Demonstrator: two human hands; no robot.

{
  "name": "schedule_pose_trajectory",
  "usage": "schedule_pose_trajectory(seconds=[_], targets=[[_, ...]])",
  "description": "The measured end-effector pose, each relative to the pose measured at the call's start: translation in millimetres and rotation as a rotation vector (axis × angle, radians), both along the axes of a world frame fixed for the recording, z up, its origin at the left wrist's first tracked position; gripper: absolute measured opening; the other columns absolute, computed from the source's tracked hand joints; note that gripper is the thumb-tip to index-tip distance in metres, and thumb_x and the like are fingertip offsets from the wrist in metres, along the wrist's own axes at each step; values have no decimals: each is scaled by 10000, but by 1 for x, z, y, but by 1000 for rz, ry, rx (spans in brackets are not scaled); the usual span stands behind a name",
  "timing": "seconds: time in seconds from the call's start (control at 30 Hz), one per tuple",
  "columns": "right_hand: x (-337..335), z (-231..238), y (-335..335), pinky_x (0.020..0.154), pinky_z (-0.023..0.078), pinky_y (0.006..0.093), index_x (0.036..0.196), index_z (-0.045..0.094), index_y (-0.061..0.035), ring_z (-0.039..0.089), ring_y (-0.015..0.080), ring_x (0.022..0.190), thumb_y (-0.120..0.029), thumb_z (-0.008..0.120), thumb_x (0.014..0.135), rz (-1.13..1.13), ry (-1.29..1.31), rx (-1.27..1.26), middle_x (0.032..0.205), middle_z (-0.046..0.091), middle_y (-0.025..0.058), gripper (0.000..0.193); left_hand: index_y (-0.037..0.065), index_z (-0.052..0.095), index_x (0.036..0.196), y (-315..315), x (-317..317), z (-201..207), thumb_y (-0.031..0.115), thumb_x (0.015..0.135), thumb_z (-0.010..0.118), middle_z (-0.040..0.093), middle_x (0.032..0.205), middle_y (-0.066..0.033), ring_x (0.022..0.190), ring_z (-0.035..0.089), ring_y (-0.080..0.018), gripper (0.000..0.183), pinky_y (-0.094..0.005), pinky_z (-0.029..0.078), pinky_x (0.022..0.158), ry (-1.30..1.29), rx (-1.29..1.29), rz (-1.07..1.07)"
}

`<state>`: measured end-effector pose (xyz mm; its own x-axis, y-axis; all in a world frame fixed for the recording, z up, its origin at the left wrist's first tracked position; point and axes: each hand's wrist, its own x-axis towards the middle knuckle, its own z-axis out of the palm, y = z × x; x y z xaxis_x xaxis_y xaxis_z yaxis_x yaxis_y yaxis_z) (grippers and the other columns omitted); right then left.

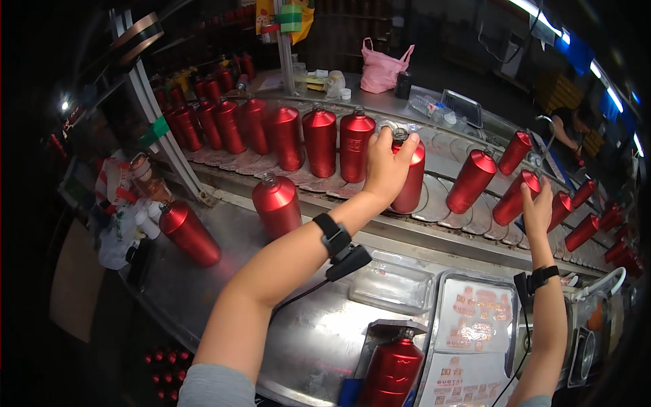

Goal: The person applies labels to red metallic bottles by hand. They peel a label from a backing sheet, align it on the bottle surface, and smooth it down with a cloth, before placing the finished bottles on a pallet and retrieving new ones from a conveyor.

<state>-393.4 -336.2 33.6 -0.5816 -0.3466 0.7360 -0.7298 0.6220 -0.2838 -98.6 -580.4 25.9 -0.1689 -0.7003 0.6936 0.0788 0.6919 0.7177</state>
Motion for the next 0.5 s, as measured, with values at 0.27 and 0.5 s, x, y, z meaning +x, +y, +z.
schedule_pose_trajectory(seconds=[0.27,0.5], targets=[[124,9,86,700,447,253,1252,574,-33,609,154,962,-233,692,859,393,-382,-1,1091,648,112,456,42,632,1068,83,206,55,196,963,607,649,948,0,882,579,-55,188,-240,475,795,13,467,-365],[194,-20,173,598,403,205,1096,673,-15,609,86,842,-157,701,810,443,-605,93,969,689,68,321,18,634,1144,94,364,2,127,967,578,635,1048,-6,969,564,-75,215,-241,432,894,-244,351,74]])
